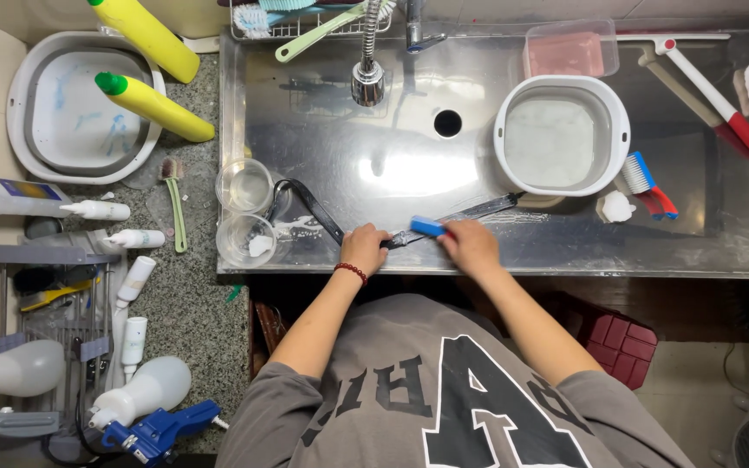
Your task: Cleaning a black bag strap with a small brush and soap under a sink faucet.
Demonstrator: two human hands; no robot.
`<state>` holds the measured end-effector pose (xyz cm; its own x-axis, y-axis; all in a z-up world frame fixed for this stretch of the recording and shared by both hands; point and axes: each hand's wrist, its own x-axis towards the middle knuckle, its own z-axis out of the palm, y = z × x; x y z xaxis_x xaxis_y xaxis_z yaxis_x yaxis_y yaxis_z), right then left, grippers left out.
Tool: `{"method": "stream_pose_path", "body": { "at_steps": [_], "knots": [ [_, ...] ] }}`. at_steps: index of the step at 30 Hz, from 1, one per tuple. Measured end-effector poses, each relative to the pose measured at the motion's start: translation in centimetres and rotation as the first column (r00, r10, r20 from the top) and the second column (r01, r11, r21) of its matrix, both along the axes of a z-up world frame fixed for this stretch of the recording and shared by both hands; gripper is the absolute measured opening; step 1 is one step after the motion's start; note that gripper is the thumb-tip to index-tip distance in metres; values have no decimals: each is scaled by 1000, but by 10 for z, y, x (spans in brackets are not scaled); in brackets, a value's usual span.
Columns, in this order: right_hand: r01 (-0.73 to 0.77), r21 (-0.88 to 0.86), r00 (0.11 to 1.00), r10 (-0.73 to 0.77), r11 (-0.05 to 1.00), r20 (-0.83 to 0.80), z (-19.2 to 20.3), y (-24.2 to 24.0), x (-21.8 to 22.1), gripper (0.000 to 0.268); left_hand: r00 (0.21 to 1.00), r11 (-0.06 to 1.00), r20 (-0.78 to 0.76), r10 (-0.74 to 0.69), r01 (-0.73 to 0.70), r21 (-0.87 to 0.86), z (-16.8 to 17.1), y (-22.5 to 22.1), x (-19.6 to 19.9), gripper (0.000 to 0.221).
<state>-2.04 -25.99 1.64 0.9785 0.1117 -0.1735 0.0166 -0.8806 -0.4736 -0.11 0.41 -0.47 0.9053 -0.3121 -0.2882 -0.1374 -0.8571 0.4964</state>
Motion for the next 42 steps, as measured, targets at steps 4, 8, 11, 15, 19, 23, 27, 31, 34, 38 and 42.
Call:
{"method": "stream_pose_path", "body": {
  "at_steps": [4,8,11,15,19,23,27,31,34,38,42],
  "knots": [
    [-73,30,997,74,997,-38,-3,-15,1,35,999,1000,-37,27,-28,-3,-4,-1,-2,29],
    [185,-34,983,-185,982,0,-7,-36,1,34,1000,999,30,8,-9,51,1,-6,-3,27],
    [190,-39,981,-191,981,-34,1,-18,-3,34,998,988,52,-26,17,152,52,-24,1,27],
    [186,-21,982,-186,982,-21,4,-54,-6,35,992,976,102,-68,45,214,29,-35,3,28],
    [387,-86,922,-384,918,48,-5,-79,-3,35,998,988,48,-41,34,151,8,-31,7,26],
    [241,-40,971,-241,970,14,-16,-54,-10,35,1000,999,-8,23,-23,22,-13,-25,7,28],
    [263,-1,965,-263,965,0,-11,-62,-13,35,996,998,-73,56,-58,-22,-25,-19,7,31],
    [313,-36,950,-313,949,-4,1,-45,-11,33,986,988,-72,151,-149,34,10,-10,4,32],
    [190,43,982,-190,981,8,1,-13,-11,33,982,985,-103,156,-148,86,17,-5,3,32],
    [-117,148,993,117,982,15,1,28,-4,32,982,984,-63,175,-177,-24,-10,1,-1,30],
    [-233,57,969,237,971,-77,7,28,4,30,931,942,-219,291,-320,-106,-4,3,0,25]
  ]
}}
